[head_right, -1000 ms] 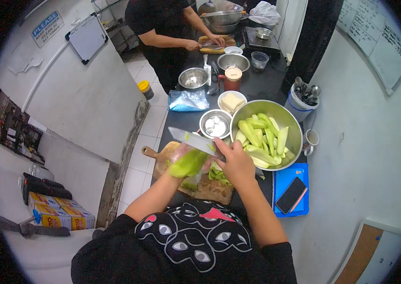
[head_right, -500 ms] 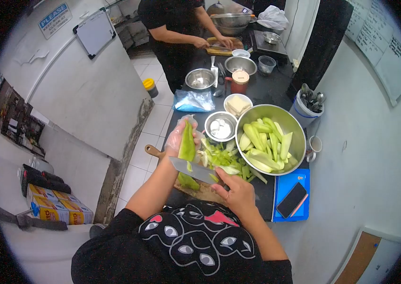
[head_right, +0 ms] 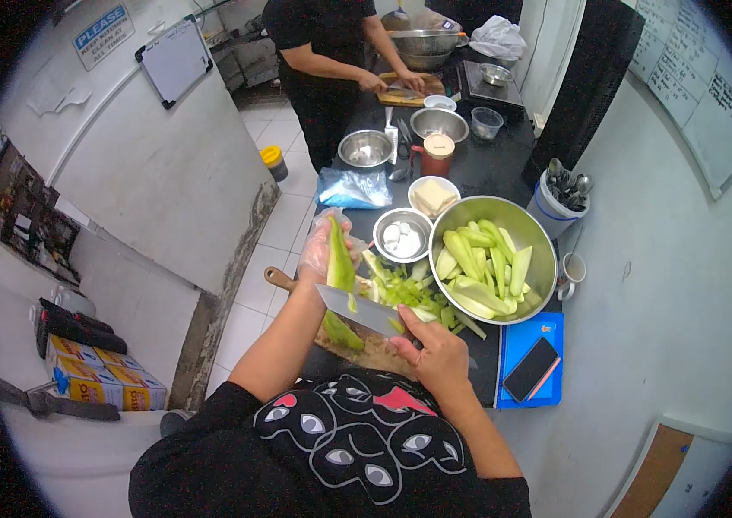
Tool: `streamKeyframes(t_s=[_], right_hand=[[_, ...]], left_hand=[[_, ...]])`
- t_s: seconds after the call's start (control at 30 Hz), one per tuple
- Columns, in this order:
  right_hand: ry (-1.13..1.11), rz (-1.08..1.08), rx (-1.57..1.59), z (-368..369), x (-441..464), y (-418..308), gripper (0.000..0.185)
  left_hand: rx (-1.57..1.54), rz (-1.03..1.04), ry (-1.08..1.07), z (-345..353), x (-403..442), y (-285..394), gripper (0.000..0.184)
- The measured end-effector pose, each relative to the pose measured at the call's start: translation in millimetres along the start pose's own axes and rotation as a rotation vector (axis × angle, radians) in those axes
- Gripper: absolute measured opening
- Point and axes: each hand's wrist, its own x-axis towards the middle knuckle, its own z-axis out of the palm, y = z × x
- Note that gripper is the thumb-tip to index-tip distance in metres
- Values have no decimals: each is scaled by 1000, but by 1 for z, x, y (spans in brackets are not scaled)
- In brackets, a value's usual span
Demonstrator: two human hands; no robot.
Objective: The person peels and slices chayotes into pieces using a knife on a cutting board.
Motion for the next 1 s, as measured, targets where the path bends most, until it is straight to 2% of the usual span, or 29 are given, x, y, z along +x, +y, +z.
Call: streamKeyframes(t_s=[0.23, 0.47, 0.57, 0.67, 0.87, 0.97, 1.0], right_hand=[[4, -7, -17, 0, 0, 2, 49], [2, 13, 19, 1, 4, 4, 47], [-96, 103, 65, -6, 7, -2, 50], [24, 23, 107, 6, 5, 7, 45], [34, 108, 252, 16, 11, 17, 42], [-99, 182, 186, -6, 14, 5, 42], [-126, 166, 175, -5, 12, 7, 42]], left_hand=[[50, 30, 67, -3, 7, 1, 25], [54, 21, -97, -1, -1, -1, 27], [2, 19, -113, 1, -4, -5, 30], [44, 26, -120, 4, -9, -7, 32], [103, 33, -165, 10, -28, -22, 40], [193, 109, -148, 6, -19, -21, 40], [121, 35, -133, 6, -11, -14, 38]])
